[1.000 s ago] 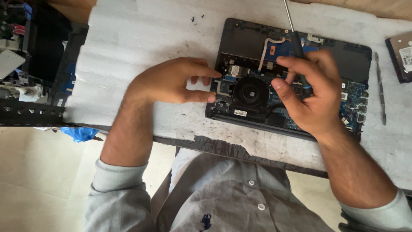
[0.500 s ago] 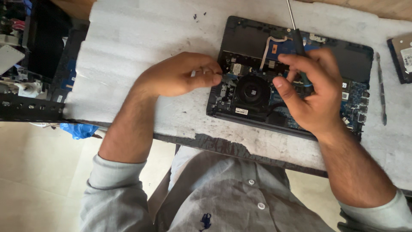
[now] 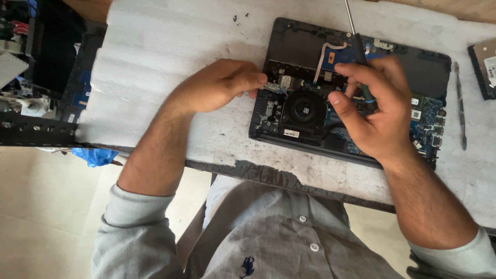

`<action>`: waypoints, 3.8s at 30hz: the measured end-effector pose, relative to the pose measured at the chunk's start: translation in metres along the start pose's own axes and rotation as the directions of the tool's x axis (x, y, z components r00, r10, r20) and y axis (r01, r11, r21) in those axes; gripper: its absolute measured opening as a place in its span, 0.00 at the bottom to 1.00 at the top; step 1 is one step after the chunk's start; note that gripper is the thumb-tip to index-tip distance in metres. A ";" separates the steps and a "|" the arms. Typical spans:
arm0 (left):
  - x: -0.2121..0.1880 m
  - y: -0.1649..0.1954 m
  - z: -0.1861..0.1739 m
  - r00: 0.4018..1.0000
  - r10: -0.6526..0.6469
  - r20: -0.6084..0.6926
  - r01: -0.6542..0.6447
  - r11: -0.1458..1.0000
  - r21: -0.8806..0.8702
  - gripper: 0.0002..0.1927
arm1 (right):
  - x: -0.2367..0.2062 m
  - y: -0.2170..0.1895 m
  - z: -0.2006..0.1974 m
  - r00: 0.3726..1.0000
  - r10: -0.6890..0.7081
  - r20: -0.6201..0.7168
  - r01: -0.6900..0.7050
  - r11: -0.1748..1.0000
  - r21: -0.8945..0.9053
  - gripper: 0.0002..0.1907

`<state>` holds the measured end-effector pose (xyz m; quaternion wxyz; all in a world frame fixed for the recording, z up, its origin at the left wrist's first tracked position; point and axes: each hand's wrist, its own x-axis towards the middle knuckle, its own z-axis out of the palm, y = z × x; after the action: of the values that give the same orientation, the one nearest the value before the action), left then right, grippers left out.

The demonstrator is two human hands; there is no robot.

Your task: The person works on an opened laptop lying on a foam-padded workbench, using a metal spudger to pry and disconnect components near the fan and motherboard, then uses a screwdriver to unscrew and adjust parts on the board. The person lifts and repositions a small board section and continues unscrewing components by hand and with the screwdriver.

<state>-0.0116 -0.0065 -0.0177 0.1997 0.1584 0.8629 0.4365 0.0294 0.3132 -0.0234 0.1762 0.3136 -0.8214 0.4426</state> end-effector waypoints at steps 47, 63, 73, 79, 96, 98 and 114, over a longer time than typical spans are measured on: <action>-0.023 0.024 0.006 0.863 0.501 -0.068 -0.478 0.852 0.214 0.36 | 0.007 -0.020 0.008 0.986 0.137 0.090 -0.129 0.988 -0.090 0.14; -0.022 0.026 0.015 0.919 0.380 -0.109 -0.335 0.895 0.295 0.38 | 0.004 -0.017 0.008 0.986 0.095 0.135 -0.081 0.991 -0.106 0.20; -0.022 0.033 0.018 0.932 0.336 -0.133 -0.276 0.899 0.339 0.37 | 0.002 -0.015 0.008 0.985 0.098 0.138 -0.086 0.992 -0.094 0.21; -0.021 0.030 0.019 0.916 0.380 -0.130 -0.314 0.879 0.360 0.36 | 0.000 -0.011 0.009 0.985 0.096 0.142 -0.087 0.994 -0.069 0.21; -0.018 0.025 0.017 0.927 0.363 -0.097 -0.322 0.901 0.291 0.34 | -0.010 -0.009 0.021 0.982 -0.002 0.188 0.025 0.992 -0.122 0.18; -0.018 0.025 0.018 0.931 0.348 -0.113 -0.305 0.909 0.286 0.35 | -0.012 -0.009 0.026 0.979 -0.033 0.201 0.056 0.993 -0.107 0.18; -0.019 0.022 0.019 0.941 0.299 -0.156 -0.256 0.935 0.244 0.39 | 0.006 -0.033 0.042 0.890 -0.192 0.413 0.311 0.918 -0.245 0.14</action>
<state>0.0164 0.0101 -0.0062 0.0333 0.2577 0.8898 0.3752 0.0460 0.2624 -0.0226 0.1159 0.4673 -0.8498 0.2144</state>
